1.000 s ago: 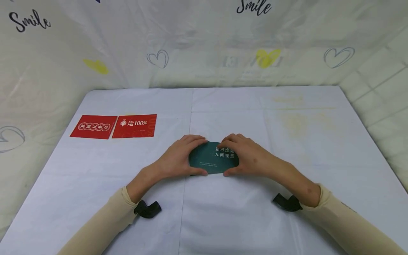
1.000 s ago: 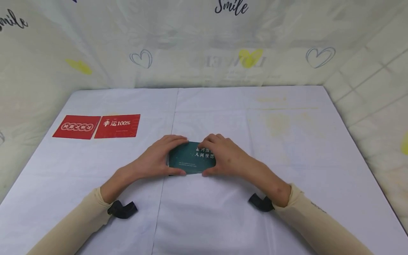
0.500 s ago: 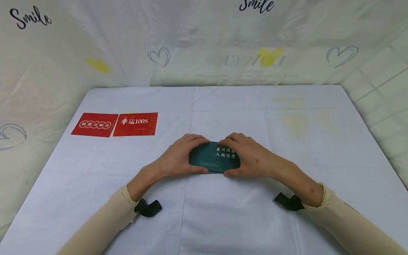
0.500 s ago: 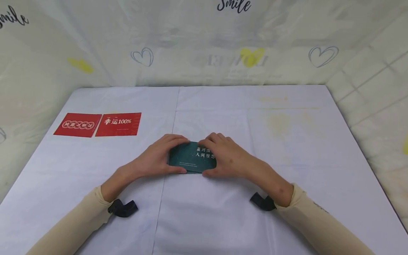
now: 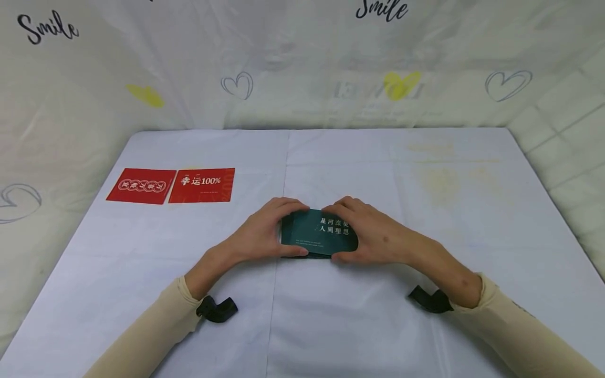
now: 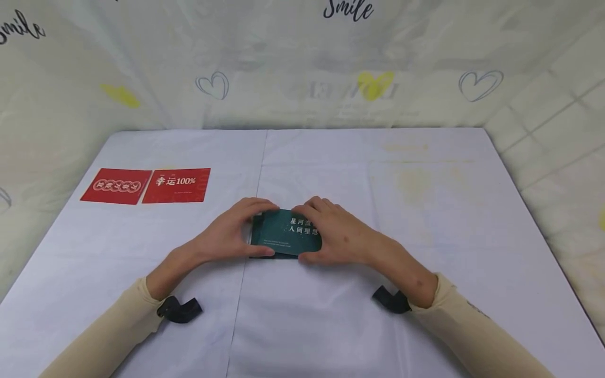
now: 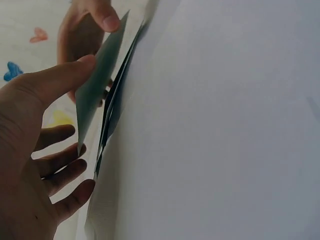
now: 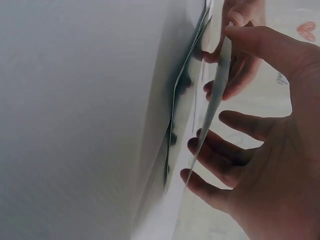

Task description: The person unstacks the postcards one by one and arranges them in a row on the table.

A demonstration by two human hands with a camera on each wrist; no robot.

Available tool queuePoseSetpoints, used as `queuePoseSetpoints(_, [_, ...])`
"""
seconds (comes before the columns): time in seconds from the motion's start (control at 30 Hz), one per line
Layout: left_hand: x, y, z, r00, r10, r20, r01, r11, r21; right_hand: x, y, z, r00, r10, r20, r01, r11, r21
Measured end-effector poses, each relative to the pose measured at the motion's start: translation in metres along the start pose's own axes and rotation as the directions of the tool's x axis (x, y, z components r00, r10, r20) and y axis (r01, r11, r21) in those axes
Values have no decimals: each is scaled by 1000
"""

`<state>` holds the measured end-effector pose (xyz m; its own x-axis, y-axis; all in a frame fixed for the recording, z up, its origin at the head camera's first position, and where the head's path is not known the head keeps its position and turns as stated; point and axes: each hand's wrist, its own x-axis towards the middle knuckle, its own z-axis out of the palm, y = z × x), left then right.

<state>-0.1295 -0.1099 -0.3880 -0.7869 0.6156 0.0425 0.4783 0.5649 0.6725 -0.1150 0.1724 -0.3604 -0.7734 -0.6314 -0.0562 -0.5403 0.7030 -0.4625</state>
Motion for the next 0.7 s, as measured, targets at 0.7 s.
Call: queuePoseSetpoints(0.7, [-1,-11,-12,996,-24,-81,23,1000,-12,8,10,-4,996,81,-47,-82,997,-3])
